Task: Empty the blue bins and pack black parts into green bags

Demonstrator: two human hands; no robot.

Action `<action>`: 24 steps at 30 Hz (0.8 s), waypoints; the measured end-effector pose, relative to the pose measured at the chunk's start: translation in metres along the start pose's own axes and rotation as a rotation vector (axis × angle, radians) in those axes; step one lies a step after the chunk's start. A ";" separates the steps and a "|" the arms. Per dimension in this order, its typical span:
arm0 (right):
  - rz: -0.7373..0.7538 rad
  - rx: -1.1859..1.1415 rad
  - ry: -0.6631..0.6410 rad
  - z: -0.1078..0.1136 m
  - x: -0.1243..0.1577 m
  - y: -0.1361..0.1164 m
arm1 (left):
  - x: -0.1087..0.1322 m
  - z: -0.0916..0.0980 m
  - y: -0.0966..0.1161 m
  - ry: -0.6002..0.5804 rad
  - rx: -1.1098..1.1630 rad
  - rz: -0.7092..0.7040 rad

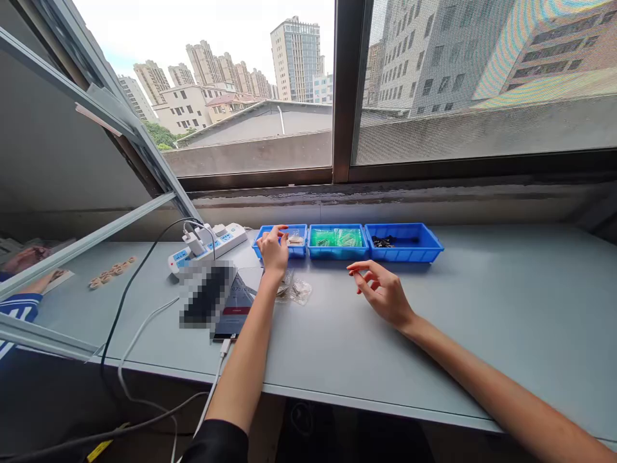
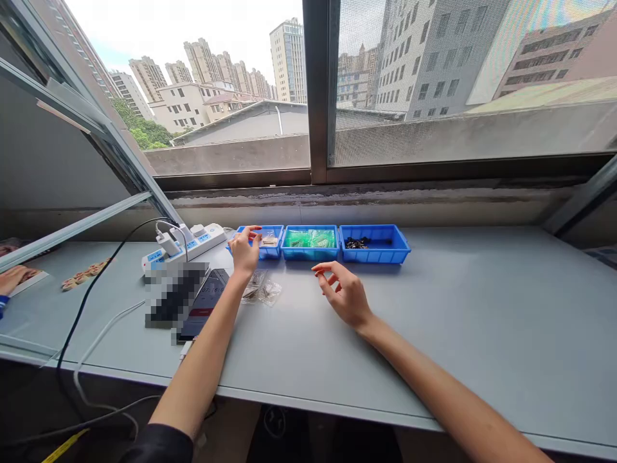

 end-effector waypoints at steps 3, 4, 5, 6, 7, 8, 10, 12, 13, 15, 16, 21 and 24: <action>0.008 -0.002 -0.002 0.000 0.000 0.000 | -0.001 0.001 -0.001 -0.008 -0.006 0.003; 0.011 -0.002 -0.002 0.001 0.000 -0.001 | -0.001 0.001 -0.001 -0.004 -0.001 -0.005; 0.015 -0.002 -0.002 0.001 0.000 -0.001 | -0.001 0.001 -0.001 0.005 0.003 -0.017; 0.018 -0.001 -0.002 0.001 0.000 -0.002 | 0.000 0.001 0.000 0.018 0.007 -0.033; 0.021 0.001 -0.001 0.001 0.000 -0.002 | 0.000 0.001 0.001 0.030 0.010 -0.050; 0.022 0.003 0.000 0.001 0.000 -0.002 | 0.000 0.000 0.001 0.033 0.011 -0.062; 0.020 0.006 -0.001 0.002 0.000 -0.002 | -0.001 -0.003 0.000 0.008 0.008 -0.065; 0.016 0.005 -0.010 0.001 0.000 -0.001 | -0.002 -0.008 -0.001 -0.041 0.004 -0.045; 0.014 0.008 -0.015 0.000 0.000 -0.001 | -0.001 -0.010 -0.002 -0.061 -0.005 -0.031; 0.009 0.018 -0.025 -0.001 0.001 0.000 | 0.000 -0.011 -0.002 -0.080 -0.052 -0.013; 0.006 0.025 -0.029 -0.002 0.001 0.001 | 0.002 -0.010 -0.001 -0.084 -0.090 -0.006; 0.008 0.061 -0.045 -0.004 0.002 0.003 | 0.007 -0.013 0.001 -0.171 -0.217 0.038; 0.029 0.096 -0.077 -0.006 0.001 0.005 | 0.006 -0.010 0.009 -0.185 -0.201 0.039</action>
Point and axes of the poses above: each hand's wrist, its own x-axis away from the middle knuckle, its own z-axis out of the back of the hand, y = z × x, the point moved 6 cm from there along -x, towards the middle knuckle, and after that the axes turned 9 degrees about -y, right-handed, at the moved point
